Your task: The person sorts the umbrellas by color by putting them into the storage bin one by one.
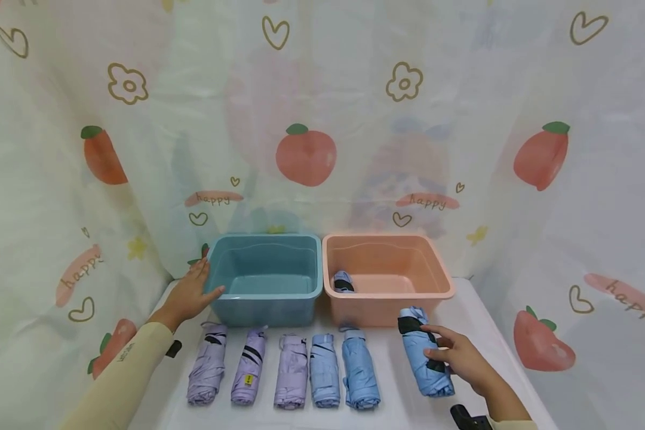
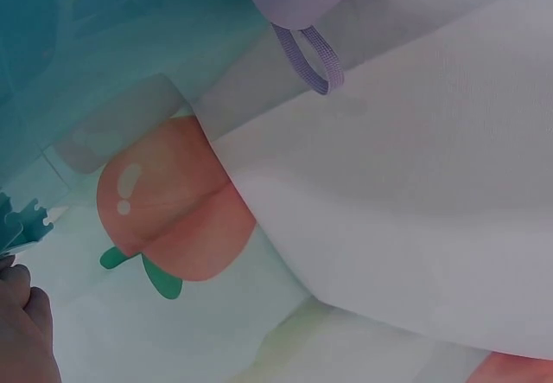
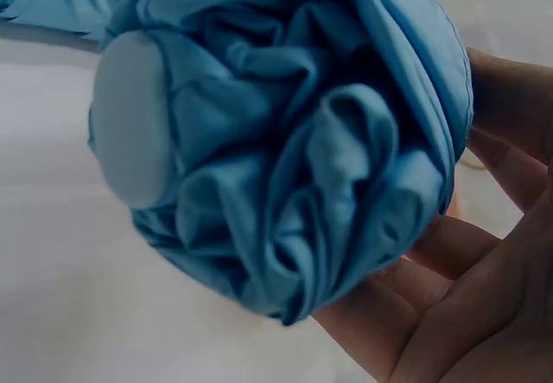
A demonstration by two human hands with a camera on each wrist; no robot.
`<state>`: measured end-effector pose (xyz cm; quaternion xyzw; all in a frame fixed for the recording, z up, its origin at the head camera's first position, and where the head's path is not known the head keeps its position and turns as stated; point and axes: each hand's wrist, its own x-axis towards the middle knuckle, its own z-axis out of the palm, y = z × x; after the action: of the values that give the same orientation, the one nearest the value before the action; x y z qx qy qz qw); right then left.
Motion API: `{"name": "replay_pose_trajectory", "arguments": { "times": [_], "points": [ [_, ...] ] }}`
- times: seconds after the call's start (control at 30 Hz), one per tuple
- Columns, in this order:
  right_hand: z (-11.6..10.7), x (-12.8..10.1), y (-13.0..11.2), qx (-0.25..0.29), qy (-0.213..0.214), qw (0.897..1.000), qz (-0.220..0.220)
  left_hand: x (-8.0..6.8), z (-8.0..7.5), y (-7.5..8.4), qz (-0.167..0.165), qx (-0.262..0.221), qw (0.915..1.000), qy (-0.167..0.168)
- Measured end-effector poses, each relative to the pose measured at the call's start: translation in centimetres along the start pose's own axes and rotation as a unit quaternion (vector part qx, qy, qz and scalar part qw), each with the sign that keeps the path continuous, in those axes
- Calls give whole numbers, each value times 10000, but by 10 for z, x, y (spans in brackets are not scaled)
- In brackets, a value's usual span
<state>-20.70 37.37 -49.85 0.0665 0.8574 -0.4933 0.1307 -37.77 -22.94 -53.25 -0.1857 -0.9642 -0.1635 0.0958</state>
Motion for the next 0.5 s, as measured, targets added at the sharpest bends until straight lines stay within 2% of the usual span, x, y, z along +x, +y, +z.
{"name": "replay_pose_trajectory", "arguments": {
  "times": [0.13, 0.3, 0.5],
  "points": [
    [-12, -7, -10, 8, 24, 9999, -149, 0, 1, 0, 17, -71, 10000, -49],
    [-29, -9, -30, -167, 24, 9984, -534, 1, 2, 1, -1, -12, 10000, -21],
    [-43, 8, -56, -493, 48, 9931, -1067, -1, -1, -1, -42, 21, 10000, -55]
  ]
}}
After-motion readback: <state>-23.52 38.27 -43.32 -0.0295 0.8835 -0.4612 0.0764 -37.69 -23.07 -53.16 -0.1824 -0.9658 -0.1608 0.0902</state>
